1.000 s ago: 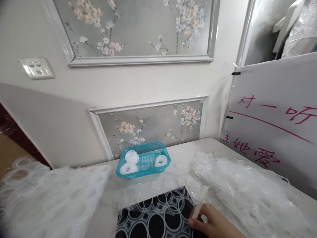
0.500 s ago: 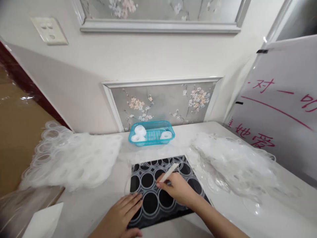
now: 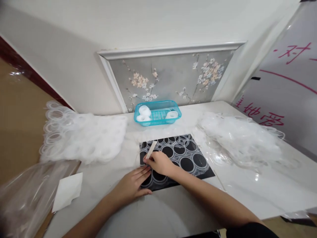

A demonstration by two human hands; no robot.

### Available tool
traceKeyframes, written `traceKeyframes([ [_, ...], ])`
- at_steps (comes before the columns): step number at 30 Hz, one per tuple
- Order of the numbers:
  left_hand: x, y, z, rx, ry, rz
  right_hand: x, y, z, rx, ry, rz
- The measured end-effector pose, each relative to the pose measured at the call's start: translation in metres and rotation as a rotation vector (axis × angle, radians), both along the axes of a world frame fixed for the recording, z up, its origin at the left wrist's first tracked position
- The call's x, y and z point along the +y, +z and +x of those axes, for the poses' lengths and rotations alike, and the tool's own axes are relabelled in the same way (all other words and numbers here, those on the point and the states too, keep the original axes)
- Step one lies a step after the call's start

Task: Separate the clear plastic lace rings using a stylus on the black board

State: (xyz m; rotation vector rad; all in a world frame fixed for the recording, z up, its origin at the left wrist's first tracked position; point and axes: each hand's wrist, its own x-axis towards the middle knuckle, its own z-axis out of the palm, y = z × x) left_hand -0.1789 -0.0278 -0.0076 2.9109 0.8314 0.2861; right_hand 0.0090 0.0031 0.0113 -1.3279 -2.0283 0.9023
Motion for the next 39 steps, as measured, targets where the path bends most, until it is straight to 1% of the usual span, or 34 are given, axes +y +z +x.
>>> traceKeyframes([
  [10, -0.003, 0.001, 0.001, -0.02, 0.004, -0.024, -0.002, -0.005, 0.003, 0.119, 0.011, -0.041],
  [17, -0.004, 0.001, 0.001, -0.006, 0.002, -0.03, -0.003, -0.006, 0.0, 0.164, 0.047, -0.026],
  [23, -0.004, -0.001, 0.001, 0.005, 0.009, -0.05, -0.001, -0.004, -0.001, 0.103, 0.08, -0.008],
  [26, -0.004, 0.001, 0.001, -0.006, 0.012, -0.098, -0.005, -0.003, -0.001, -0.025, 0.098, 0.062],
  [29, -0.003, 0.005, 0.0, -0.031, 0.005, -0.17, -0.009, -0.003, -0.002, -0.188, 0.163, 0.21],
  [32, -0.002, 0.01, -0.002, -0.054, -0.007, -0.232, 0.003, -0.001, 0.0, -0.328, 0.299, 0.371],
  [33, -0.002, 0.011, -0.002, -0.058, -0.008, -0.245, 0.012, 0.0, 0.002, -0.368, 0.302, 0.419],
  [34, -0.003, 0.012, -0.003, -0.057, -0.008, -0.257, 0.022, 0.002, 0.004, -0.395, 0.257, 0.464],
  [35, -0.003, 0.012, -0.004, -0.055, -0.007, -0.267, 0.034, 0.005, 0.007, -0.397, 0.163, 0.504],
  [36, -0.003, 0.013, -0.004, -0.051, -0.004, -0.275, 0.044, 0.009, 0.011, -0.362, 0.032, 0.535],
  [38, -0.004, 0.012, -0.004, -0.043, 0.008, -0.282, 0.059, 0.017, 0.018, -0.179, -0.236, 0.558],
  [39, -0.004, 0.012, -0.003, -0.04, 0.013, -0.281, 0.061, 0.02, 0.021, -0.065, -0.331, 0.551],
])
